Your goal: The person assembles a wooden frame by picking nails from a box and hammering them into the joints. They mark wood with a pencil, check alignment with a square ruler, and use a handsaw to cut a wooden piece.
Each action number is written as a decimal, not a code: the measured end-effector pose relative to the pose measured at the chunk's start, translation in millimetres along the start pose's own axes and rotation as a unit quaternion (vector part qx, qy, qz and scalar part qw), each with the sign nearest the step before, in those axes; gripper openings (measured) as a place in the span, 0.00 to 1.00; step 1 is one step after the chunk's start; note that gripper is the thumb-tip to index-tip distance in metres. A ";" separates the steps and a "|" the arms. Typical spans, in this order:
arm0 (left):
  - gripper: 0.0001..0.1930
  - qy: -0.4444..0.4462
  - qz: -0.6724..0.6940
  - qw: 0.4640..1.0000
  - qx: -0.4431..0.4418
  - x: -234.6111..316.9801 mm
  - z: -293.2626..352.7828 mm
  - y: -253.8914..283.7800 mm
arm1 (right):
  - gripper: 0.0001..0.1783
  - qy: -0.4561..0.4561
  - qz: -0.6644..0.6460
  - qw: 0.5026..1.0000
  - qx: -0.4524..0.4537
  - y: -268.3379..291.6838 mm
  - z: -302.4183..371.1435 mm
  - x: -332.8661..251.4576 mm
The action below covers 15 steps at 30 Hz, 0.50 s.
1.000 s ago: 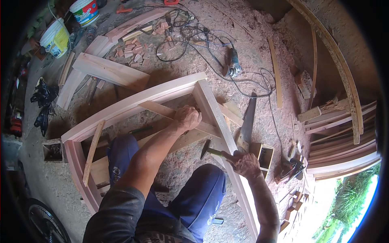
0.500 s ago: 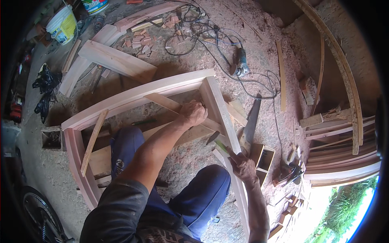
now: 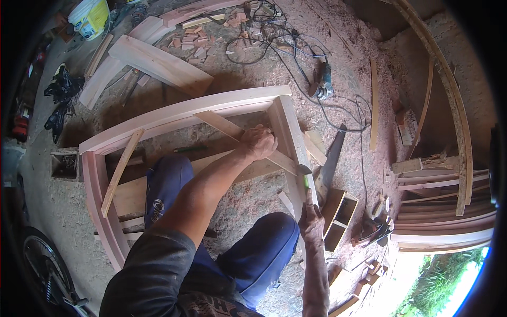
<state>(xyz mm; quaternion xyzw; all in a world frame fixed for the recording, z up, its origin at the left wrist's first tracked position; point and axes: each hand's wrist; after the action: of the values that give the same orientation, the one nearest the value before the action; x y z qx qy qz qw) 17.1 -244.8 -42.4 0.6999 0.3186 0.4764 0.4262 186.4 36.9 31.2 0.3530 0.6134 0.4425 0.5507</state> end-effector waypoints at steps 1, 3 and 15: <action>0.22 -0.005 -0.004 1.000 0.006 1.2 -0.3 0.3 | 0.30 0.014 -0.002 1.000 0.012 -1.0 -0.2 0.2; 0.22 -0.013 -0.001 1.000 0.008 2.1 -0.5 0.7 | 0.30 0.040 -0.005 0.998 0.038 -1.5 -0.6 0.5; 0.21 -0.023 0.003 0.999 0.024 0.9 -0.2 0.2 | 0.34 -0.001 0.006 1.000 0.001 -13.4 -8.1 6.2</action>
<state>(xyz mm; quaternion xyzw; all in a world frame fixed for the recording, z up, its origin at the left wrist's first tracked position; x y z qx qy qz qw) 17.2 -244.1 -41.9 0.7213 0.3185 0.4538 0.4152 178.2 36.6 16.4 0.3578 0.6109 0.4448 0.5486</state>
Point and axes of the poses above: each hand's wrist, its own z-axis away from the middle knuckle, its own y-axis out of the back of the hand, x = y × z, and after that the axes turned 6 degrees about -y, right-handed
